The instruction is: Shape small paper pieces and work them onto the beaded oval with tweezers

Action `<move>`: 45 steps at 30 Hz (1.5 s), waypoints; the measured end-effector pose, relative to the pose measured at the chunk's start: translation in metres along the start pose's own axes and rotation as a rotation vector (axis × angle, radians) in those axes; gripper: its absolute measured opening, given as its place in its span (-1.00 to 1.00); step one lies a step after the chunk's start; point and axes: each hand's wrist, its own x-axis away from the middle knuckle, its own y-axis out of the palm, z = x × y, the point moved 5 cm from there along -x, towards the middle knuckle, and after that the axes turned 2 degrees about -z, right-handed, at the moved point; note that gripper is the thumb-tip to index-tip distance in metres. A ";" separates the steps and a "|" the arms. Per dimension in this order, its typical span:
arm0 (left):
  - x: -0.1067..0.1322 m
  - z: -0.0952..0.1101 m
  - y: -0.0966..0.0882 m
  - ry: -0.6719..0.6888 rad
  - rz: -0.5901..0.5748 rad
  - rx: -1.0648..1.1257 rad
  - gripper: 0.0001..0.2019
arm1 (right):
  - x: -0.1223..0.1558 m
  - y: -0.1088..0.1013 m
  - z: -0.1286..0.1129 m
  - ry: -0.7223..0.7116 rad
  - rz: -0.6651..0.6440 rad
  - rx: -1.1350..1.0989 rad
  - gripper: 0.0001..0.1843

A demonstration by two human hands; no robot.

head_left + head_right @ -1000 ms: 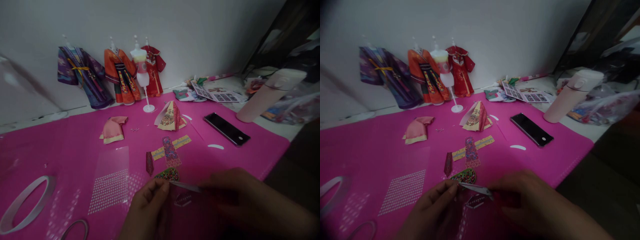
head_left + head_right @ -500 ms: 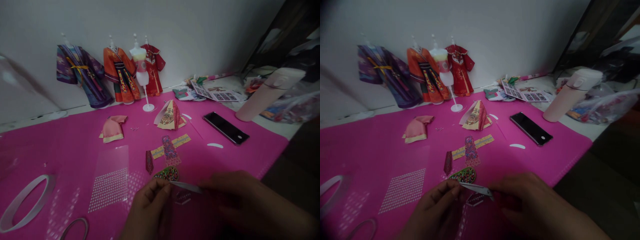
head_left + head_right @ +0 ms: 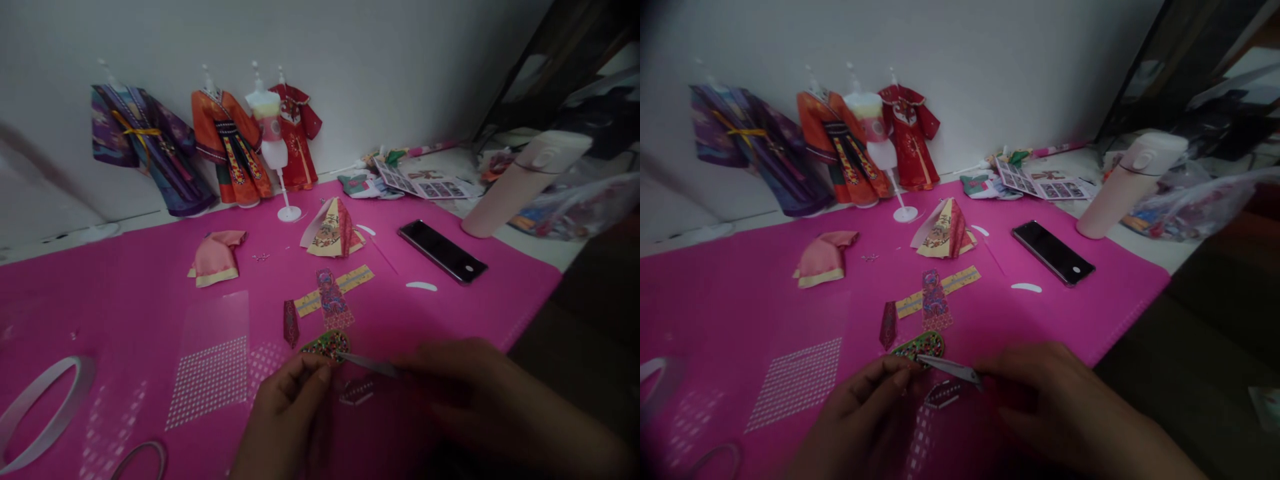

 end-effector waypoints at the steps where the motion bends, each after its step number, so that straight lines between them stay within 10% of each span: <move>1: 0.000 0.001 0.000 -0.003 -0.001 -0.001 -0.74 | 0.000 0.000 0.001 -0.002 0.001 -0.005 -0.63; 28: -0.004 0.009 -0.009 0.124 -0.005 -0.130 -0.73 | 0.005 0.000 0.010 -0.033 0.056 0.024 -0.72; 45: -0.005 0.001 -0.005 -0.020 -0.048 -0.119 -0.66 | 0.004 0.008 0.010 -0.036 -0.007 -0.015 -0.74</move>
